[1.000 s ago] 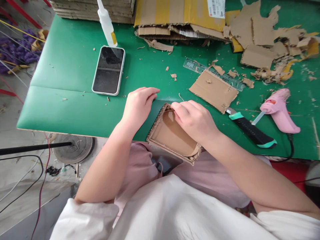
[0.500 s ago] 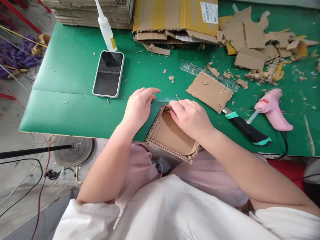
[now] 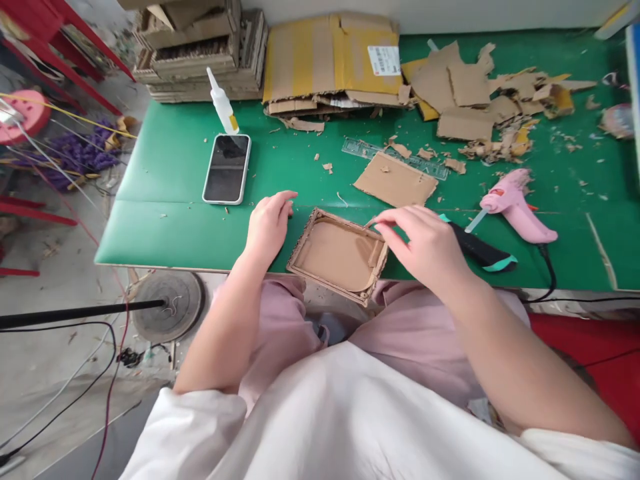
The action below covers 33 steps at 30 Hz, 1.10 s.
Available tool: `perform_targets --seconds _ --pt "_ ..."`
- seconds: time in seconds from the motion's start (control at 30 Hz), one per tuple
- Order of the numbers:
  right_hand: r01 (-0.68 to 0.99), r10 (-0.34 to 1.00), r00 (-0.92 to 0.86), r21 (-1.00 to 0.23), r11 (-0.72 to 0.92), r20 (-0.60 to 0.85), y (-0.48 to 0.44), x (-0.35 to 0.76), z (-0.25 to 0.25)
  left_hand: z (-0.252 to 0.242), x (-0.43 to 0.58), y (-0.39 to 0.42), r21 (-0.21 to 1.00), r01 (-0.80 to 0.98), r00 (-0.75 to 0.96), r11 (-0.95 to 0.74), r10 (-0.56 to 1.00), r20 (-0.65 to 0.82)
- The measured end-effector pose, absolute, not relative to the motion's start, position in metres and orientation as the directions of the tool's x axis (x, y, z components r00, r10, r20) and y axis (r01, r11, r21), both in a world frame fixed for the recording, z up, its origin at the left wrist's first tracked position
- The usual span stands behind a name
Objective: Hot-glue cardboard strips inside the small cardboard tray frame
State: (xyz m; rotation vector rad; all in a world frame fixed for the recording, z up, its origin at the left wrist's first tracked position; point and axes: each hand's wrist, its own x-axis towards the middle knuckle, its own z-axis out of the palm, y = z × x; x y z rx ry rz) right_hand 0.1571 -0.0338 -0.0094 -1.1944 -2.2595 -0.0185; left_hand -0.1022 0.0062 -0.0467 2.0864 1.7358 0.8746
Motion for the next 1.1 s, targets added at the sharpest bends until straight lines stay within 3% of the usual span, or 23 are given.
perform_targets --seconds 0.17,0.3,0.5,0.67,0.8,1.0,1.1 --pt "0.785 0.828 -0.211 -0.415 0.460 0.519 -0.092 0.202 -0.015 -0.044 -0.107 0.000 0.622 0.770 -0.048 -0.139 0.961 0.274" --pt "0.779 0.911 -0.022 -0.564 0.274 0.412 -0.131 0.224 -0.039 -0.036 -0.103 -0.014 0.680 0.728 -0.115 -0.092 0.961 0.252" --pt "0.678 0.962 0.042 -0.714 0.171 0.271 -0.155 0.222 -0.061 -0.021 -0.098 -0.034 0.710 0.699 -0.115 -0.086 0.966 0.231" --pt "0.628 0.965 -0.022 -0.747 0.215 0.260 -0.159 0.201 -0.063 0.001 -0.083 -0.091 0.805 0.581 -0.117 -0.120 0.967 0.228" --pt "0.595 0.962 -0.078 -0.762 0.255 0.261 -0.163 0.184 -0.064 -0.009 -0.060 -0.147 0.888 0.460 0.026 0.012 0.999 -0.027" --pt "0.569 0.939 -0.126 -0.752 0.334 0.321 -0.165 0.170 -0.062 -0.064 -0.040 -0.172 0.835 0.530 0.053 0.147 0.977 -0.206" --pt "0.620 0.894 -0.143 -0.665 0.416 0.425 -0.157 0.169 -0.057 -0.079 -0.041 -0.169 0.808 0.568 0.090 0.156 0.964 -0.249"
